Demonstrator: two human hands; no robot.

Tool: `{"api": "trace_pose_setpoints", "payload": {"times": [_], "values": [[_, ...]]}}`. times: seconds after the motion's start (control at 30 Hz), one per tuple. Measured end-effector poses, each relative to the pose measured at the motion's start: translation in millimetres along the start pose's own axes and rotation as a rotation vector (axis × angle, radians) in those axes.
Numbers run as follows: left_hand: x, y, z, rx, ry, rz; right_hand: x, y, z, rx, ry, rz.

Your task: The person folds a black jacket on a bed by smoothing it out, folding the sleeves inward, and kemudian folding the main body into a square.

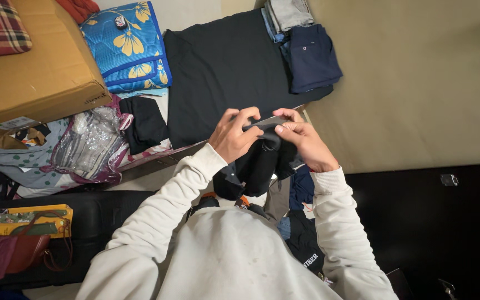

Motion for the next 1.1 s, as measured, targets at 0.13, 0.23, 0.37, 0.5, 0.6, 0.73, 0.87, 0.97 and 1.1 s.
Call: {"api": "trace_pose_setpoints", "payload": {"times": [0.13,0.23,0.37,0.5,0.6,0.73,0.87,0.97,1.1], "values": [[-18.7,5.0,11.9,0.053,0.037,0.081,-18.2,-0.6,5.0,-0.154,-0.500,0.193],[-18.1,1.1,14.0,0.085,0.034,0.041,-37.1,9.4,38.1,0.015,-0.411,0.190],[-17.3,-6.6,2.6,0.043,0.031,0.031,-39.5,-28.9,15.9,-0.213,-0.711,0.770],[-17.5,-10.8,-6.2,-0.006,0.039,0.019,34.8,-57.3,-8.2,-0.494,-0.554,0.511],[-18.5,-9.7,-6.9,0.021,0.075,0.015,53.7,-50.7,-23.2,-0.578,-0.747,0.636],[-30.5,-13.8,-16.0,-0.018,0.115,0.045,45.5,-36.7,-28.3,-0.555,-0.852,0.694],[-33.4,-20.8,-28.3,-0.131,0.274,0.031,45.7,-46.6,-54.5,-0.748,-0.979,0.793],[-35.0,-24.5,-39.5,-0.164,0.410,0.056,44.3,-51.0,-72.5,-0.789,-0.945,0.888],[-10.2,-45.2,-42.6,-0.174,0.488,0.107,48.6,-53.1,-88.5,-0.850,-0.884,0.918]]}}
Point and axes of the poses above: each hand's wrist, its own y-axis towards the middle knuckle, its own x-axis out of the palm, z = x × y, the point moved 9 cm from there along y, towards the middle knuckle, and after that the axes turned 11 degrees about x, right-handed, at the moved point
